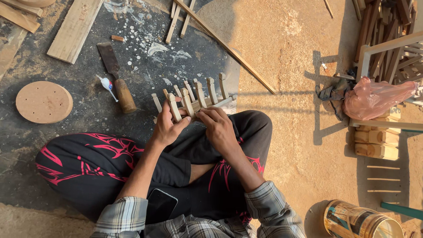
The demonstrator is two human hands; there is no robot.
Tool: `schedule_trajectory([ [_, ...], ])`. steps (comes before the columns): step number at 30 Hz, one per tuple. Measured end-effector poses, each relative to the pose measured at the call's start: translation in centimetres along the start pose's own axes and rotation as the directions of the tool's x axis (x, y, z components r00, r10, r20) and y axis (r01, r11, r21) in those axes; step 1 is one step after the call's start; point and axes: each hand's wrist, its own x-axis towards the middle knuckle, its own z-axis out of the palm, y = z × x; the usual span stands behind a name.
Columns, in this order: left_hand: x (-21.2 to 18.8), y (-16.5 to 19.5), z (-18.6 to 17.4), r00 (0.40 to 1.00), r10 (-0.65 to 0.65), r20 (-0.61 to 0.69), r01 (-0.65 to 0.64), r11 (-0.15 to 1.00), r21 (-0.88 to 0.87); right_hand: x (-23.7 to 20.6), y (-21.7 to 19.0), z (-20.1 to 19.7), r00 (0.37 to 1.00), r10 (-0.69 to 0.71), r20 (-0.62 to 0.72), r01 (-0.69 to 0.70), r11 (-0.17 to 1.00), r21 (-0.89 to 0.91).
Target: The person sits on the floor of a woodworking shop and assembles a small wooden chair, fitting curved back slats and spindles into the seat frame by hand, pressing joints together and turning the piece to work on different sides. They repeatedly align and seat the components, then hold the assembled chair and work on its edges with a small hand tool.
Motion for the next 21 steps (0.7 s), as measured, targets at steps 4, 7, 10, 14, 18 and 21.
schedule_trajectory([
  [4,0.0,-0.2,-0.3,1.0,0.003,-0.019,-0.004,0.996,-0.087,1.1,1.5,-1.1,0.996,0.081,-0.036,-0.082,0.995,-0.052],
  [7,0.7,-0.2,-0.7,1.0,-0.006,-0.018,0.005,0.998,-0.057,1.4,2.2,-1.1,0.982,0.172,-0.071,-0.177,0.982,-0.064],
  [10,1.0,-0.2,-1.1,0.999,-0.041,-0.017,0.041,0.999,-0.012,1.1,1.3,0.1,0.994,0.108,-0.015,-0.109,0.994,-0.006],
  [14,0.8,-0.1,-1.1,0.999,0.039,0.002,-0.039,0.999,-0.031,1.7,1.0,0.3,0.995,0.092,0.041,-0.089,0.994,-0.061],
  [18,1.0,0.0,-0.7,1.0,0.01,0.007,-0.009,0.999,-0.032,2.8,0.5,-0.3,0.994,0.104,-0.018,-0.106,0.978,-0.179],
  [21,1.0,0.1,-0.9,1.0,0.002,-0.001,-0.002,0.999,-0.043,2.8,-1.0,-0.1,0.995,-0.071,0.07,0.075,0.995,-0.06],
])
